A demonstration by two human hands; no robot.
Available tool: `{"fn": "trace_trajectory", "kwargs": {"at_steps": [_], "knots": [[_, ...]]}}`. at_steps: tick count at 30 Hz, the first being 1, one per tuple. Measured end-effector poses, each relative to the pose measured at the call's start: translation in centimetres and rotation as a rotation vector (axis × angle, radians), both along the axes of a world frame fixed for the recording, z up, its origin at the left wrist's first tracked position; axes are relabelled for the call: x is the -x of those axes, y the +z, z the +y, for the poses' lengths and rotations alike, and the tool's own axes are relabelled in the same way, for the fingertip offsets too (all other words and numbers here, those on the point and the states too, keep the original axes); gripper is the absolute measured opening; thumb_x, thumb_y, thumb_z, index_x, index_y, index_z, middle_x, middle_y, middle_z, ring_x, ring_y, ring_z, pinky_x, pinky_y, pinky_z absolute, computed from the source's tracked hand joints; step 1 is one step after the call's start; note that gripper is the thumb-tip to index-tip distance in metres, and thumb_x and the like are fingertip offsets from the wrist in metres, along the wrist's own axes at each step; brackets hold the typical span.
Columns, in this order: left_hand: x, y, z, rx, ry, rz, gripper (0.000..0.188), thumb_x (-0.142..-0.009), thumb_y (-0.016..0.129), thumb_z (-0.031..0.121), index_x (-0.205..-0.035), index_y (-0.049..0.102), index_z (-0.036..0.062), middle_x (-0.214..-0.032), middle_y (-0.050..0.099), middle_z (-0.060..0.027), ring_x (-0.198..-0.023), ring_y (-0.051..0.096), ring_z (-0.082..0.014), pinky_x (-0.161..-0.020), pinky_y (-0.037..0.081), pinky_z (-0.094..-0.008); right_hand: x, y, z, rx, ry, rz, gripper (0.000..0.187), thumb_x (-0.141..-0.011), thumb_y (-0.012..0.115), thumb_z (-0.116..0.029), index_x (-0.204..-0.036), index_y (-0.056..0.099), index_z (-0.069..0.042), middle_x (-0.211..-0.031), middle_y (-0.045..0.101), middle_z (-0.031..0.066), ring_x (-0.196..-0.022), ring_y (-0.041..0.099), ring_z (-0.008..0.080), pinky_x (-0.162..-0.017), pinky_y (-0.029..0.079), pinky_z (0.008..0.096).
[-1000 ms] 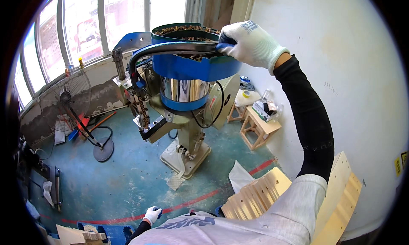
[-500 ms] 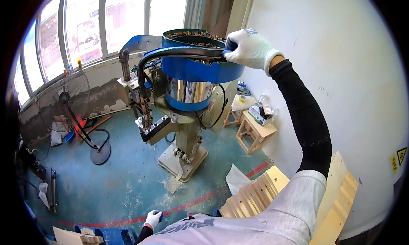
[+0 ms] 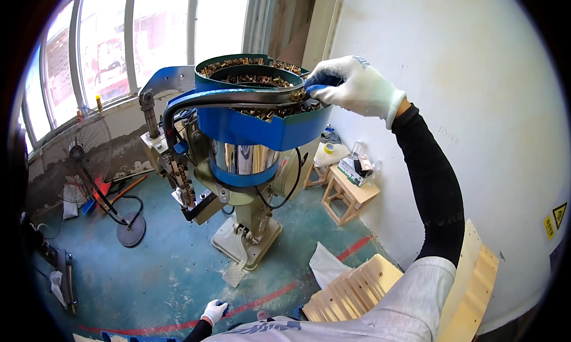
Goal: The person picks up L-shaped wooden boards from a pallet and places them individually into a machine to install metal rivets. The person then stacks the finished boards onto a separate pallet and occasionally reaches into a hopper to adjust the supply of metal rivets.
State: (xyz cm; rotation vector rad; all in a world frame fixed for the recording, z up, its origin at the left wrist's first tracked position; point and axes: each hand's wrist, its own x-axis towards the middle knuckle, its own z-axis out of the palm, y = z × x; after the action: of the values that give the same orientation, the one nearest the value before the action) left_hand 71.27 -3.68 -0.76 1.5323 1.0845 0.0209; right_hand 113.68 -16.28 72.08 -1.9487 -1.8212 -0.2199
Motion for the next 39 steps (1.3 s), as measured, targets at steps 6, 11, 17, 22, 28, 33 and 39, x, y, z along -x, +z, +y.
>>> {"fn": "trace_trajectory", "kwargs": {"at_steps": [6, 11, 17, 22, 28, 33, 39], "knots": [[-1.4, 0.2, 1.6, 0.100, 0.018, -0.032, 0.023, -0.092, 0.071, 0.021, -0.096, 0.073, -0.0012, -0.080, 0.072, -0.0060, -0.066, 0.065, -0.0144, -0.063, 0.053, -0.0304, -0.6, 0.1, 0.3, 0.010, -0.027, 0.041, 0.019, -0.085, 0.071, -0.008, -0.102, 0.072, 0.000, -0.083, 0.072, 0.0065, -0.072, 0.063, 0.0107, -0.068, 0.053, 0.0281], [-1.4, -0.5, 5.9, 0.129, -0.107, 0.018, 0.022, -0.093, 0.070, 0.020, -0.095, 0.071, -0.0011, -0.080, 0.071, -0.0059, -0.066, 0.065, -0.0148, -0.063, 0.053, -0.0304, -1.0, -0.2, 1.5, -0.078, -0.156, -0.283, 0.014, -0.084, 0.068, -0.011, -0.094, 0.069, -0.001, -0.077, 0.068, 0.0145, -0.068, 0.065, 0.0247, -0.067, 0.054, 0.0338], [-1.2, 0.1, 11.6, 0.079, -0.116, -0.020, 0.017, -0.093, 0.069, 0.016, -0.096, 0.070, -0.0007, -0.080, 0.071, -0.0053, -0.067, 0.066, -0.0144, -0.061, 0.054, -0.0301, -1.4, -1.1, 2.1, -0.161, -0.270, -0.390, 0.019, -0.086, 0.069, -0.015, -0.100, 0.070, -0.002, -0.090, 0.069, 0.0134, -0.077, 0.067, 0.0235, -0.073, 0.055, 0.0328], [0.1, 0.1, 14.3, 0.094, -0.126, 0.002, 0.017, -0.093, 0.069, 0.015, -0.097, 0.069, -0.0014, -0.081, 0.071, -0.0064, -0.067, 0.067, -0.0155, -0.061, 0.055, -0.0300, 2.5, -1.2, 0.2, -0.194, -0.235, 0.087, 0.022, -0.089, 0.071, -0.018, -0.103, 0.072, -0.001, -0.088, 0.070, 0.0082, -0.078, 0.065, 0.0132, -0.075, 0.054, 0.0295], [0.2, -0.1, 14.1, 0.141, -0.137, 0.033, 0.019, -0.092, 0.070, 0.018, -0.097, 0.070, -0.0005, -0.081, 0.071, -0.0063, -0.066, 0.067, -0.0147, -0.061, 0.054, -0.0296, 3.0, -2.1, 0.5, -0.180, -0.259, 0.086, 0.023, -0.086, 0.072, -0.019, -0.099, 0.073, 0.000, -0.081, 0.072, 0.0090, -0.073, 0.065, 0.0138, -0.070, 0.055, 0.0298], [-0.9, -0.6, 13.0, 0.047, -0.244, -0.043, 0.018, -0.093, 0.070, 0.018, -0.096, 0.070, -0.0003, -0.079, 0.071, -0.0056, -0.066, 0.065, -0.0140, -0.061, 0.054, -0.0299, 0.7, -2.0, 0.9, -0.201, -0.480, -0.235, 0.022, -0.082, 0.071, -0.020, -0.094, 0.074, -0.002, -0.082, 0.074, 0.0142, -0.072, 0.071, 0.0218, -0.070, 0.056, 0.0324], [-0.3, 0.1, 12.7, 0.146, -0.178, -0.022, 0.018, -0.094, 0.069, 0.015, -0.097, 0.070, -0.0023, -0.081, 0.070, -0.0057, -0.066, 0.066, -0.0156, -0.061, 0.055, -0.0306, 0.1, -2.0, 2.3, -0.216, -0.368, -0.084, 0.025, -0.086, 0.069, -0.020, -0.101, 0.073, -0.001, -0.088, 0.074, 0.0148, -0.079, 0.072, 0.0216, -0.076, 0.056, 0.0327]]}}
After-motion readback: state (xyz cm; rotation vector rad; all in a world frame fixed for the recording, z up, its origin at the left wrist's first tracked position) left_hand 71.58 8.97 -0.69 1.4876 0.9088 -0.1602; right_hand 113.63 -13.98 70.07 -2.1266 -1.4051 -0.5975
